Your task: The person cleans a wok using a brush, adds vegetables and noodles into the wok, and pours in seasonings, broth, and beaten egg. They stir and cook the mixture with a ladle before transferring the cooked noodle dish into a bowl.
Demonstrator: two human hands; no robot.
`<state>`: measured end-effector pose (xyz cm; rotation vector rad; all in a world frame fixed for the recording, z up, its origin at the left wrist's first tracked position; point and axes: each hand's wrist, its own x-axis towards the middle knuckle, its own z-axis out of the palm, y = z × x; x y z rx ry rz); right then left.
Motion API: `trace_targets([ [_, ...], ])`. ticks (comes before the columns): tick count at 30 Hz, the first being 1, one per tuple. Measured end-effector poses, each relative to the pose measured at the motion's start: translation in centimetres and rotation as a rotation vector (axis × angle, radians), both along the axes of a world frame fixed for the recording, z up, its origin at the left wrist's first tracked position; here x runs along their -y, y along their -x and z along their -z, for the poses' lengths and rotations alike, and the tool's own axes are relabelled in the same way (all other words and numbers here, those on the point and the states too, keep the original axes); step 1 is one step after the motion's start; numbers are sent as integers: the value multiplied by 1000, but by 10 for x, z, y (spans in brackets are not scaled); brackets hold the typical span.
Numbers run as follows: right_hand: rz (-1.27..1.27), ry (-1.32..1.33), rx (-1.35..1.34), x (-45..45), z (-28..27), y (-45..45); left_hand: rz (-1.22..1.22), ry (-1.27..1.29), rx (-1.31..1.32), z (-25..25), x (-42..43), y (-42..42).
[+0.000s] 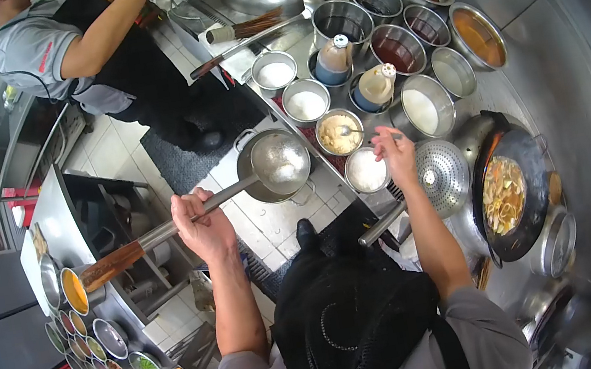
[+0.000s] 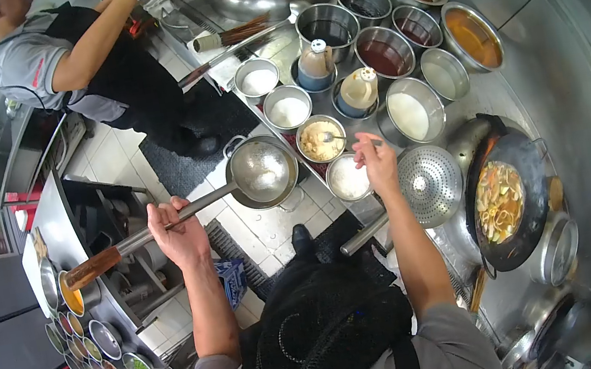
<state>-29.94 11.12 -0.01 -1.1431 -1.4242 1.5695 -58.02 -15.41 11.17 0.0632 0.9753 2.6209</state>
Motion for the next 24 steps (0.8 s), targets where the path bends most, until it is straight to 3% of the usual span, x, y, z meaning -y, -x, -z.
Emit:
trace_targets([
  [8,77,113,-176,-9,-7,-32,-14,-21,33,-3,-10,-5],
  [13,-117,-222,249,0,-10,24,20,-27,18,-2,-16,-13],
  [16,-85,-253,272,-3,2,43,0,-9,56,-4,-15,-17],
  [24,-116,39,61,-10,12,21,-1,1,32,5,-5,-10],
])
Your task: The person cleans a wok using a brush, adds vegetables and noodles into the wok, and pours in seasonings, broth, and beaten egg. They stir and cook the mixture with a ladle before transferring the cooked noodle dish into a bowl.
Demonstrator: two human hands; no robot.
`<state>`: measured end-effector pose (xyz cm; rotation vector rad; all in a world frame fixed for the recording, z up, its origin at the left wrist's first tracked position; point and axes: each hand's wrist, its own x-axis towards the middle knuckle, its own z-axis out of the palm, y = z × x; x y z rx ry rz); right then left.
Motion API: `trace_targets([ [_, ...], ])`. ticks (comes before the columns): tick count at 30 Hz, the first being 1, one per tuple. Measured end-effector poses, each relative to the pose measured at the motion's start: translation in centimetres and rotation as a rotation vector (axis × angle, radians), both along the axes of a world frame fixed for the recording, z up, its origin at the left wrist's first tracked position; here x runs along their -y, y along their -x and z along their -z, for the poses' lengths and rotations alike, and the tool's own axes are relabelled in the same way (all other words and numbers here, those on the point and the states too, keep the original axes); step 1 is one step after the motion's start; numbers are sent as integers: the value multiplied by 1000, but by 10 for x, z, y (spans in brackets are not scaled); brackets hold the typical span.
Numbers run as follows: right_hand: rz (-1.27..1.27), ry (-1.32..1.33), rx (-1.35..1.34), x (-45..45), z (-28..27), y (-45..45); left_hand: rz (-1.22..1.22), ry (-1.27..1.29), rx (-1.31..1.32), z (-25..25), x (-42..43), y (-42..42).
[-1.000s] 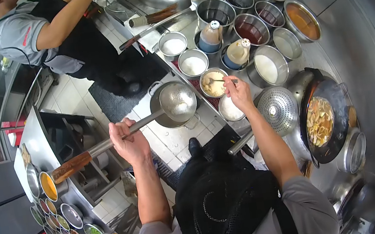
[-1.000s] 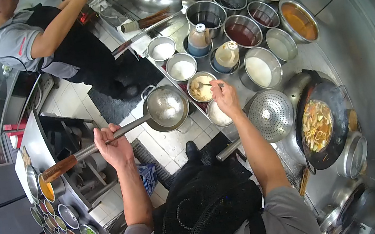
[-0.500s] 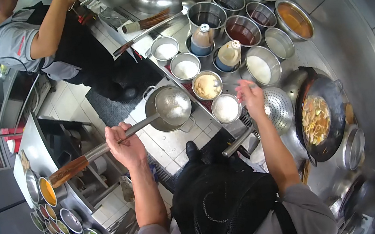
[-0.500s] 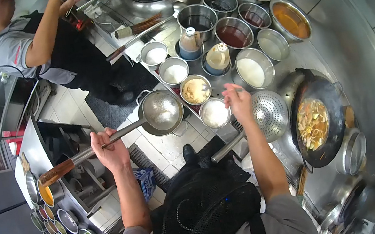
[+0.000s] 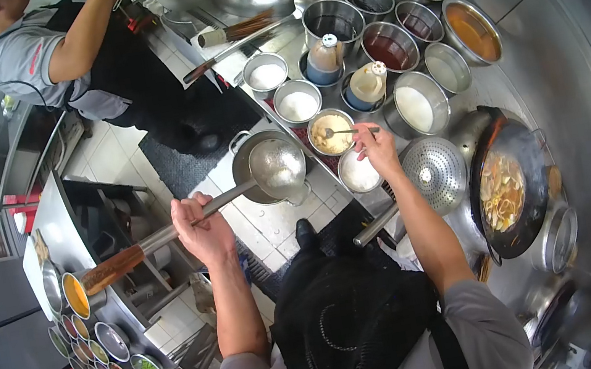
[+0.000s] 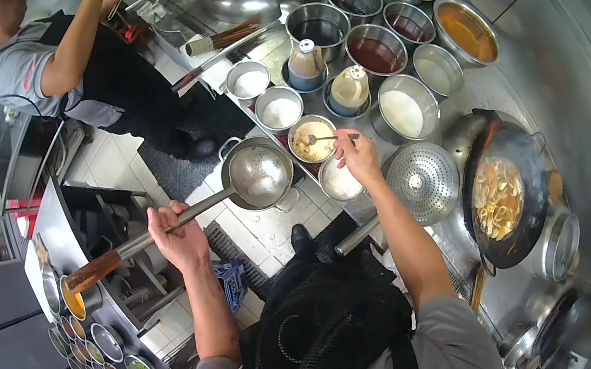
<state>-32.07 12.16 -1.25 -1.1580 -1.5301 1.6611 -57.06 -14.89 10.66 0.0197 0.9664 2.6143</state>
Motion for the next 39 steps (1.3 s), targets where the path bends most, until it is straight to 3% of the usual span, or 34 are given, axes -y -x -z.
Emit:
trace_targets([
  [11,105,210,-177,-1,14,-15,56,4,-50,-4,-9,-5],
  [17,88,230,-341,12,-38,-39,74,-37,-54,-10,-5,-6],
  [23,168,-1,-112,27,-65,-104,70,-63,72,-23,-6,-13],
  [25,26,-141,360,39,-70,-103,99,-78,80,-16,-5,-15],
  [26,-54,-349,419,42,-56,-99,110,-78,84,-13,-4,-15],
  [28,-89,-322,350,41,-24,-88,125,-75,84,-10,-6,-18],
  [29,-84,-156,324,50,-44,-79,138,-76,91,-10,-6,-20],
  [32,-89,-176,286,64,-37,-90,148,-55,53,-9,-4,-22],
  [34,27,37,85,74,-24,-101,139,-46,70,-11,-1,-23],
  [39,196,208,-141,75,-11,-129,96,-48,71,-18,2,-31],
])
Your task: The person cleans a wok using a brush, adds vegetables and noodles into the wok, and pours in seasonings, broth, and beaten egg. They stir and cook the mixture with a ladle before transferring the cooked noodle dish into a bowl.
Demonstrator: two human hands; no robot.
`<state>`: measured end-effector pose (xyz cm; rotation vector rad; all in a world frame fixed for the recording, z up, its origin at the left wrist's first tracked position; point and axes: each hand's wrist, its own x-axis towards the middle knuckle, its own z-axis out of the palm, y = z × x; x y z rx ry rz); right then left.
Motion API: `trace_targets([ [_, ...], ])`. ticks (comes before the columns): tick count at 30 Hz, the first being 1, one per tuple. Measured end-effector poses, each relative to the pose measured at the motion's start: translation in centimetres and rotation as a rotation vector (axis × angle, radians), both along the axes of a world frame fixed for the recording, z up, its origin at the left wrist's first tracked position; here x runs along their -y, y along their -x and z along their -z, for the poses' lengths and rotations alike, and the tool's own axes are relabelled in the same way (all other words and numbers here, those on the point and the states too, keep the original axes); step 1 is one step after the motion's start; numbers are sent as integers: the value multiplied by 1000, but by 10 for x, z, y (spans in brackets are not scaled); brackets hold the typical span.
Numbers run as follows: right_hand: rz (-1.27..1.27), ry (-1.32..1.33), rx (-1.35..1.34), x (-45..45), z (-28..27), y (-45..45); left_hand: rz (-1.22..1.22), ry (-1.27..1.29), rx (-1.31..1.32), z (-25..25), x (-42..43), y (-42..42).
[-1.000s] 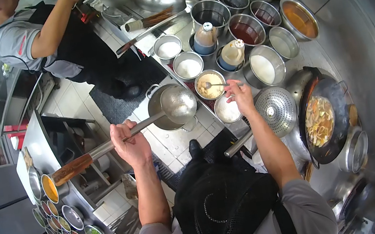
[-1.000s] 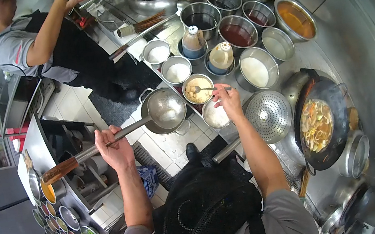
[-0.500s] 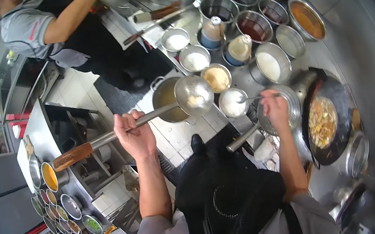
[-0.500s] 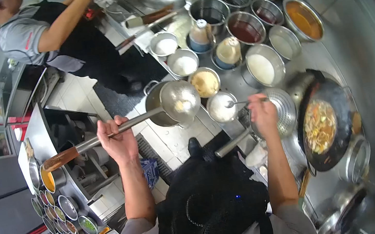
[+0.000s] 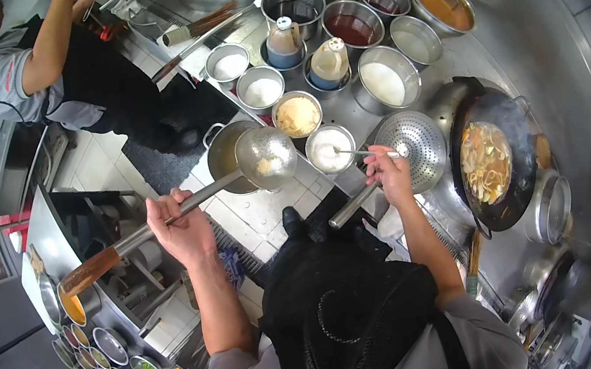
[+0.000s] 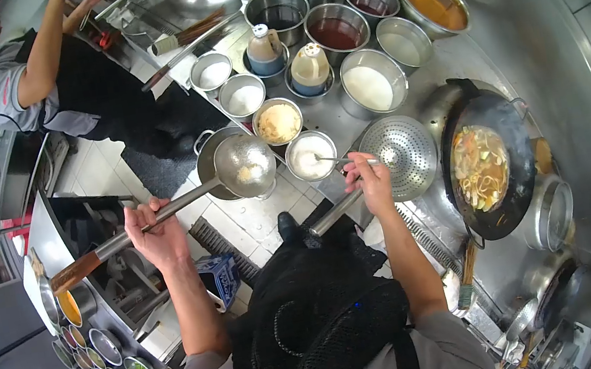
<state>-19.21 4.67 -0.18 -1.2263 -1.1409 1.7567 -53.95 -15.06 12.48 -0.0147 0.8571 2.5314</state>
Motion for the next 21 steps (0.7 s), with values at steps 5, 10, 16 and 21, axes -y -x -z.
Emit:
trace_targets([
  [5,87,40,-102,-2,-17,-22,16,-28,-21,-3,5,-3],
  [10,98,50,-162,-1,-33,-26,15,-8,-25,-5,6,-8],
  [16,72,-62,-113,-5,-41,-6,21,10,63,-18,4,-27],
  [21,-107,-314,496,3,6,28,10,-17,116,-21,14,-26],
])
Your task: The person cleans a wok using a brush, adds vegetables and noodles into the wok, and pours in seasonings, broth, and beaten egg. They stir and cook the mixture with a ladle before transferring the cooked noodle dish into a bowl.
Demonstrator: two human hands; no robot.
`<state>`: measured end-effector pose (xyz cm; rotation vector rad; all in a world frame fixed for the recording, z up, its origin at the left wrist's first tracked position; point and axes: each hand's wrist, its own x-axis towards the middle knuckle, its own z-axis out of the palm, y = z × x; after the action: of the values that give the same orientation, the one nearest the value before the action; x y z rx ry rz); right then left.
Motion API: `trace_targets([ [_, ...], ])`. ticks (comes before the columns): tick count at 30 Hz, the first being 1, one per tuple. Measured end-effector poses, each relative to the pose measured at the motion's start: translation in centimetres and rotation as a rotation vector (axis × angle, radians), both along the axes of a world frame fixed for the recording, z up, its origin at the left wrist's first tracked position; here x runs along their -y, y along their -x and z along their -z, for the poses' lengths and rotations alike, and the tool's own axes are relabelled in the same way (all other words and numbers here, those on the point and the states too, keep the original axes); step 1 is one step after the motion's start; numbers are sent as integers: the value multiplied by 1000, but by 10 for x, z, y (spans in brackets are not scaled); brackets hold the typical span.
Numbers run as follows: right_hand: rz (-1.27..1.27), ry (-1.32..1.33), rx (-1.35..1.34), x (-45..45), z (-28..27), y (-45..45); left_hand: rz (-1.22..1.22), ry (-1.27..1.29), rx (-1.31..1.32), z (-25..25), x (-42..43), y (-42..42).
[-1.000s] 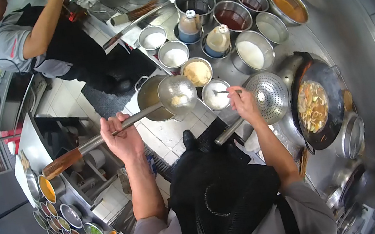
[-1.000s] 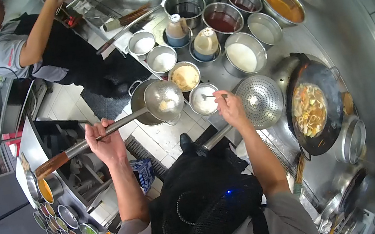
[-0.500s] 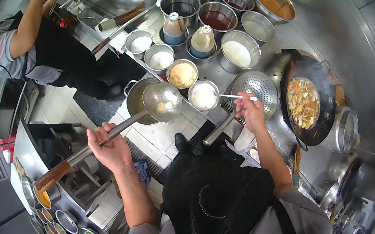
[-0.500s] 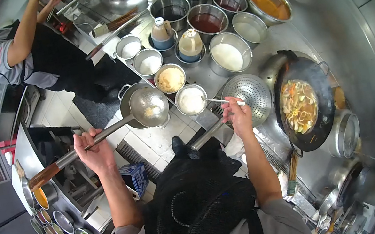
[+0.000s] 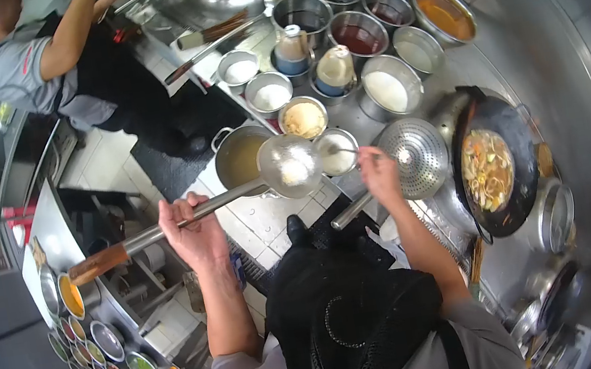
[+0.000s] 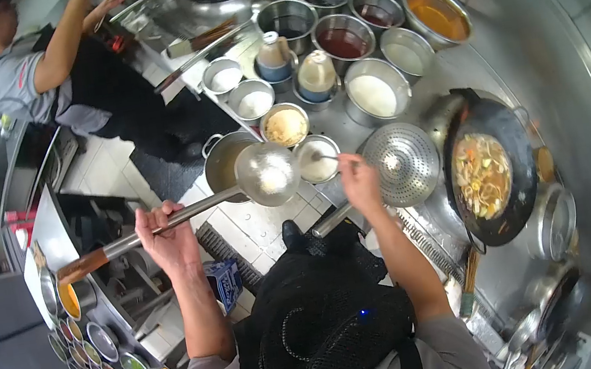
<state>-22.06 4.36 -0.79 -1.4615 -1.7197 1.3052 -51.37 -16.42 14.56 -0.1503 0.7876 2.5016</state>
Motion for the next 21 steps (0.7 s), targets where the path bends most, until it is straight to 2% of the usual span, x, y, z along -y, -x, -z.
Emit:
trace_targets([
  [1,-7,-191,-22,5,6,11,52,-78,-26,12,8,9],
  [2,-7,-285,-38,6,9,13,8,-26,-20,-1,4,5],
  [3,-54,-166,192,3,5,4,-26,26,-14,-14,-1,-1],
  [5,33,-610,311,14,-27,-17,29,-12,-173,-3,-3,7],
  [6,101,-613,337,19,-53,-29,78,17,-235,-25,-14,-9],
  [8,-44,-318,97,28,-119,-49,92,-94,-349,-39,-37,-30],
  [9,-214,-166,-13,37,-157,-54,89,-160,-411,-48,-50,-44],
  [11,-519,-25,-377,75,-233,-56,-27,-82,-597,-74,-84,-93],
  [12,-579,251,-382,97,-283,-62,-173,175,-942,-81,-95,-122],
  [14,-731,375,-426,119,-336,-83,-234,252,-995,-95,-118,-191],
  [15,-693,436,-554,130,-340,-92,-185,126,-1074,-92,-124,-225],
  [17,-463,425,-773,144,-360,-126,-46,-152,-1191,-83,-131,-292],
  [18,-363,524,-924,146,-358,-152,46,-298,-1227,-78,-134,-324],
  [20,-109,673,-1042,142,-339,-219,186,-313,-1490,-54,-145,-388],
  [21,40,636,-923,141,-327,-254,245,-262,-1609,-36,-143,-411],
])
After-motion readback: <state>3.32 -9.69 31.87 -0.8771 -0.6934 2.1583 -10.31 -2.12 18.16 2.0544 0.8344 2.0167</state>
